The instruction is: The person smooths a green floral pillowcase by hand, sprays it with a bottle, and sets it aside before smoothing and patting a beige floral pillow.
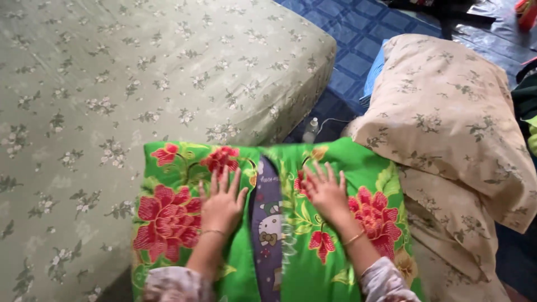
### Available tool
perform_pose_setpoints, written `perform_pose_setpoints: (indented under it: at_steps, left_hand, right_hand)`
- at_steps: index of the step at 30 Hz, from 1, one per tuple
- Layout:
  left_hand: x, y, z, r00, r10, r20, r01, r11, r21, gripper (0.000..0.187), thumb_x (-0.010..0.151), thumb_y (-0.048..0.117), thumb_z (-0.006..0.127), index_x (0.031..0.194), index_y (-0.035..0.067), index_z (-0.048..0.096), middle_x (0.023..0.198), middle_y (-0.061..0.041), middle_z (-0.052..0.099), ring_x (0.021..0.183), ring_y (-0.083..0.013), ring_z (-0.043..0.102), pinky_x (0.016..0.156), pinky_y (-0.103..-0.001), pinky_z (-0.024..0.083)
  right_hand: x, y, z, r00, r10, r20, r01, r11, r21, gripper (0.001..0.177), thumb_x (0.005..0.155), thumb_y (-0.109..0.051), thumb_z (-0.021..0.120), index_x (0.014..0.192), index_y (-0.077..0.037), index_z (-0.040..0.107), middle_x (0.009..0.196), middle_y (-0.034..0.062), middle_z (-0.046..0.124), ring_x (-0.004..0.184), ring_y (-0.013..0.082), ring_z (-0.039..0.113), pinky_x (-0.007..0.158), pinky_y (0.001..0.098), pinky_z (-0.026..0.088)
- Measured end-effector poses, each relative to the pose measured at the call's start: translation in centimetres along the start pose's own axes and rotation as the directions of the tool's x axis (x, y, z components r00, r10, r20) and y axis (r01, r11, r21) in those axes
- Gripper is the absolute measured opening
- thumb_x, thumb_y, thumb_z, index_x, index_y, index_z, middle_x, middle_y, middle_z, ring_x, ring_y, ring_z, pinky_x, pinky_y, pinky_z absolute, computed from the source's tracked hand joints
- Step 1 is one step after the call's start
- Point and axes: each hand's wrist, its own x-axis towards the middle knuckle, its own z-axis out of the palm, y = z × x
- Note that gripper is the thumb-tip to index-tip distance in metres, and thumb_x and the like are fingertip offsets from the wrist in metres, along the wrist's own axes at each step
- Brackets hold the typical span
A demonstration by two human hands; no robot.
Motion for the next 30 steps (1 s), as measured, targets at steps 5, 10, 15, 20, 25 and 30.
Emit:
perform_pose_setpoints:
  at_steps: [5, 10, 15, 20, 25, 30]
  left_hand:
    - [-0.5, -0.4, 1.5, 0.993, -0.076, 0.094, 0.084, 0.993, -0.084, 0.051, 0.098, 0.048, 0.05, 0.144, 0.025, 0.052, 0.154, -0.009, 0.044, 0.145, -0.0307, 0.034, 0.118, -0.059, 0.015]
    - [0.0, 2.1, -3.0, 0.969, -0.132, 0.208, 0.196, 0.925, -0.325, 0.049, 0.09, 0.051, 0.066, 0.122, 0.014, 0.065, 0.12, -0.007, 0.066, 0.11, -0.0263, 0.063, 0.097, -0.043, 0.05]
    - [0.3, 4.0, -3.4, 0.972, -0.143, 0.186, 0.209, 0.891, -0.404, 0.039, 0.085, 0.04, 0.073, 0.105, 0.008, 0.061, 0.103, -0.014, 0.065, 0.094, -0.0354, 0.064, 0.077, -0.047, 0.054]
    - [0.0, 2.0, -1.8, 0.979, -0.176, 0.107, 0.206, 0.83, -0.518, 0.025, 0.087, 0.025, 0.069, 0.097, 0.005, 0.058, 0.094, -0.017, 0.068, 0.086, -0.0386, 0.067, 0.072, -0.049, 0.053]
    - [1.6, 1.8, -2.9, 0.974, -0.199, 0.106, 0.22, 0.742, -0.633, 0.02, 0.094, 0.022, 0.067, 0.094, 0.004, 0.058, 0.087, -0.018, 0.068, 0.079, -0.0399, 0.066, 0.066, -0.049, 0.052]
    - [3.1, 2.4, -4.8, 0.988, -0.147, 0.04, 0.14, 0.779, -0.611, 0.019, 0.093, 0.022, 0.066, 0.092, 0.005, 0.057, 0.083, -0.016, 0.068, 0.075, -0.037, 0.067, 0.064, -0.048, 0.052]
  right_hand:
    - [-0.2, 0.8, -0.1, 0.977, 0.105, 0.184, -0.149, 0.958, 0.244, 0.05, 0.102, -0.048, 0.045, 0.148, -0.032, 0.052, 0.158, 0.0036, 0.042, 0.151, 0.031, 0.027, 0.12, 0.0631, 0.011]
    - [-0.1, -2.0, -3.0, 0.978, -0.164, 0.129, 0.081, 0.868, 0.49, 0.049, 0.102, -0.044, 0.051, 0.146, -0.025, 0.056, 0.158, 0.0041, 0.048, 0.15, 0.0317, 0.038, 0.122, 0.0555, 0.018]
    - [1.2, -4.0, -5.4, 0.926, -0.367, 0.085, 0.257, 0.78, 0.571, 0.051, 0.098, -0.041, 0.061, 0.145, -0.024, 0.058, 0.158, 0.0089, 0.047, 0.147, 0.0356, 0.038, 0.12, 0.051, 0.027]
    - [1.9, -4.9, -5.8, 0.897, -0.442, 0.026, 0.363, 0.766, 0.531, 0.046, 0.093, -0.037, 0.07, 0.137, -0.027, 0.064, 0.156, 0.0096, 0.049, 0.145, 0.0358, 0.041, 0.119, 0.0526, 0.029]
    - [1.7, -6.1, -6.2, 0.891, -0.455, -0.017, 0.408, 0.782, 0.472, 0.043, 0.091, -0.031, 0.071, 0.133, -0.025, 0.067, 0.15, 0.0105, 0.054, 0.14, 0.0365, 0.044, 0.114, 0.052, 0.035]
    - [0.4, -7.0, -7.1, 0.776, -0.63, -0.006, 0.582, 0.714, 0.389, 0.031, 0.084, -0.02, 0.071, 0.114, -0.014, 0.068, 0.141, 0.0081, 0.061, 0.138, 0.0323, 0.049, 0.107, 0.0495, 0.043]
